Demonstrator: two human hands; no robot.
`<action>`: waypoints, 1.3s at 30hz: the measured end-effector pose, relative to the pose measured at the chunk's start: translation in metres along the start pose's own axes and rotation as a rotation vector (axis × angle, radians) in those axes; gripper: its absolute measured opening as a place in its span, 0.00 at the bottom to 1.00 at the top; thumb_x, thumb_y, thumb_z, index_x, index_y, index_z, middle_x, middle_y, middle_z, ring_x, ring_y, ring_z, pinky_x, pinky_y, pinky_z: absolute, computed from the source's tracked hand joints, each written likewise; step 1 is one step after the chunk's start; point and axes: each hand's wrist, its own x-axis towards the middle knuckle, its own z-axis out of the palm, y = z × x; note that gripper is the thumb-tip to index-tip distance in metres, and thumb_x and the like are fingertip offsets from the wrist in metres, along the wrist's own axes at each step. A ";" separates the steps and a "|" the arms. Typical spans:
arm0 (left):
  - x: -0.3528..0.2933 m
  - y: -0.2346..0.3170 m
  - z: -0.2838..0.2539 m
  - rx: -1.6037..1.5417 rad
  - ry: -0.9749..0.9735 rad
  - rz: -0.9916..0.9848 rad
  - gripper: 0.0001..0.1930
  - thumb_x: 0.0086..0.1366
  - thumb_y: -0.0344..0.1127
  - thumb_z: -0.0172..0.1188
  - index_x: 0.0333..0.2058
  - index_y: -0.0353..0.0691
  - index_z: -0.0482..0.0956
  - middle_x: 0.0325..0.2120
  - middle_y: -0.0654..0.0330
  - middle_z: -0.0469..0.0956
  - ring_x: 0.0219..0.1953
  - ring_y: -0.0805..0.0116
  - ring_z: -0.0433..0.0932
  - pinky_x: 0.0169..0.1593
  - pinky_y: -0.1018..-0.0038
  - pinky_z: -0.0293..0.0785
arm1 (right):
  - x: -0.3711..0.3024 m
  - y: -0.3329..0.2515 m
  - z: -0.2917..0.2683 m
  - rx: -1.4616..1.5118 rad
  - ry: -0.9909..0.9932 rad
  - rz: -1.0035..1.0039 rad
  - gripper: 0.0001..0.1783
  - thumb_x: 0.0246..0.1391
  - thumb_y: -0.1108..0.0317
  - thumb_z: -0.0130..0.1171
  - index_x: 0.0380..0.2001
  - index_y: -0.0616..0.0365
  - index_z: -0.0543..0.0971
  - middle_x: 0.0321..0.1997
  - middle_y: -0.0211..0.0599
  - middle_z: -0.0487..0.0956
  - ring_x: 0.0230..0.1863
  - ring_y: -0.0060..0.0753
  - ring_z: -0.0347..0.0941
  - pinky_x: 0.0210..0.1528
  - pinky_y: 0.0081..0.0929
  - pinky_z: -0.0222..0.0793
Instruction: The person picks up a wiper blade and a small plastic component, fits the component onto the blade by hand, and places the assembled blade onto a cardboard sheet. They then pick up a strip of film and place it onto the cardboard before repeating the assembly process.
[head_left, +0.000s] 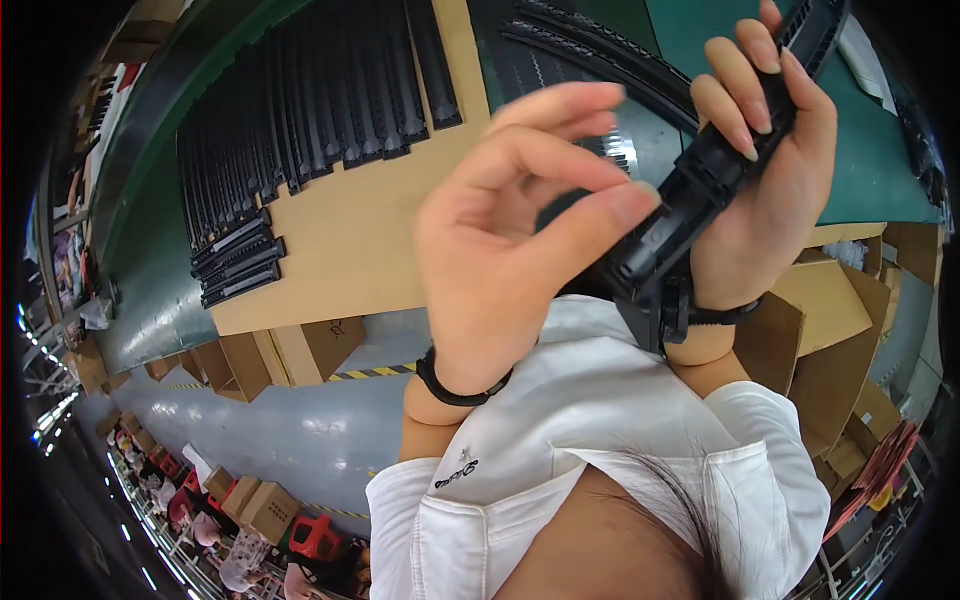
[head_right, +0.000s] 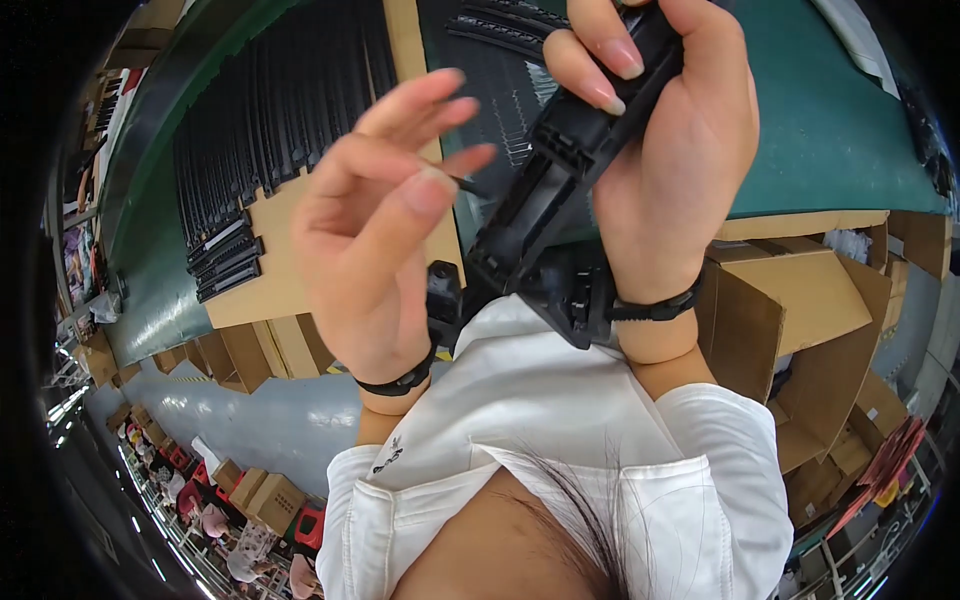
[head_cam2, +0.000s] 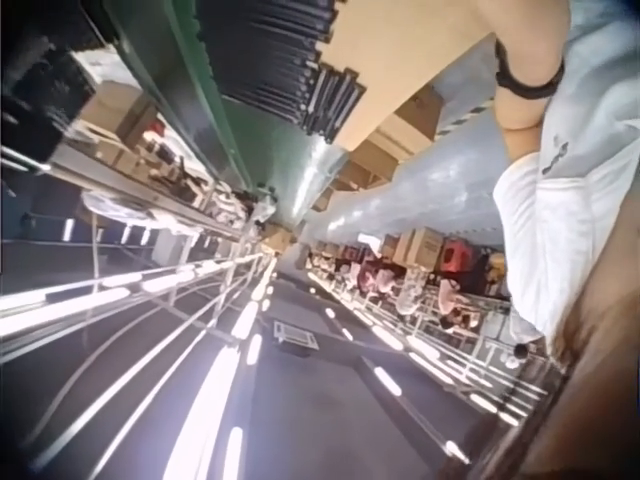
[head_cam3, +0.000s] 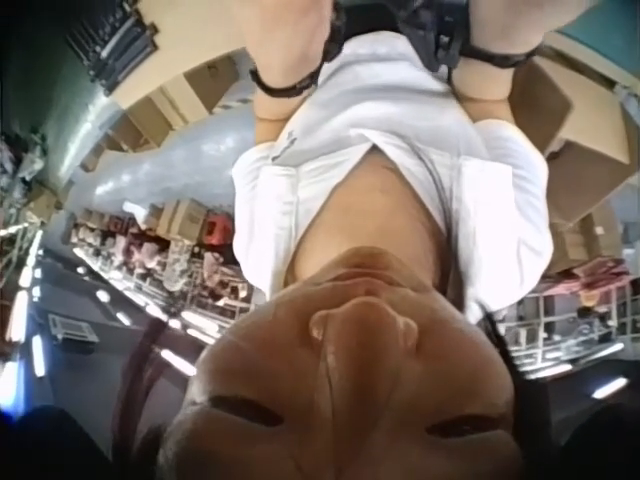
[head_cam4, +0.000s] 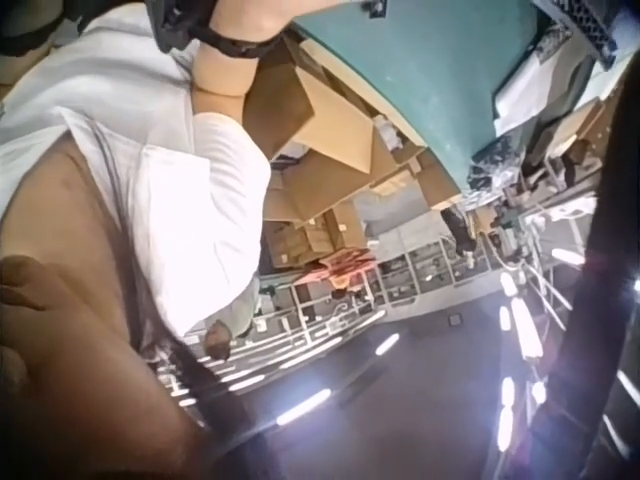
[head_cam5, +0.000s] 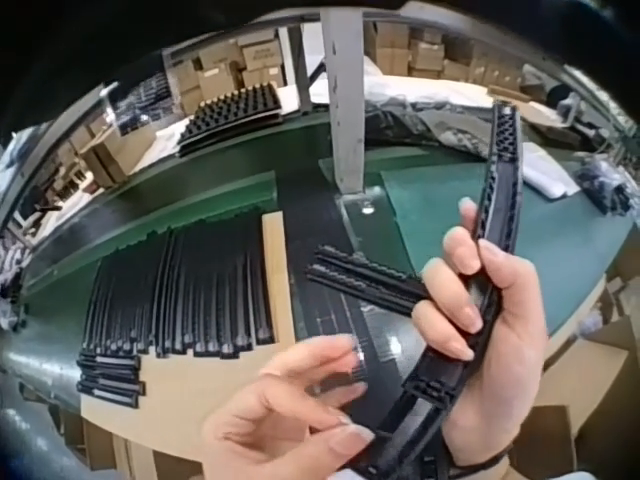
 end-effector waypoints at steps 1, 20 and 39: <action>0.000 -0.003 0.005 -0.002 0.000 -0.003 0.02 0.50 0.22 0.52 0.25 0.32 0.70 0.42 0.47 0.68 0.44 0.65 0.68 0.46 0.68 0.67 | 0.000 -0.002 -0.001 0.015 -0.003 0.001 0.14 0.51 0.73 0.38 0.41 0.65 0.62 0.25 0.28 0.60 0.16 0.16 0.53 0.15 0.11 0.55; 0.003 -0.033 0.043 -0.443 -0.008 -0.307 0.05 0.49 0.19 0.56 0.25 0.31 0.69 0.40 0.44 0.70 0.41 0.69 0.70 0.46 0.75 0.66 | 0.012 -0.019 -0.037 0.102 0.013 -0.014 0.14 0.51 0.73 0.38 0.42 0.65 0.62 0.25 0.28 0.60 0.16 0.16 0.52 0.14 0.11 0.54; 0.005 -0.040 0.052 -0.322 -0.020 -0.246 0.05 0.49 0.21 0.57 0.26 0.32 0.70 0.40 0.45 0.70 0.42 0.69 0.70 0.45 0.76 0.66 | 0.016 -0.024 -0.041 0.142 0.040 0.031 0.14 0.51 0.73 0.38 0.42 0.65 0.62 0.24 0.28 0.60 0.15 0.16 0.52 0.13 0.11 0.52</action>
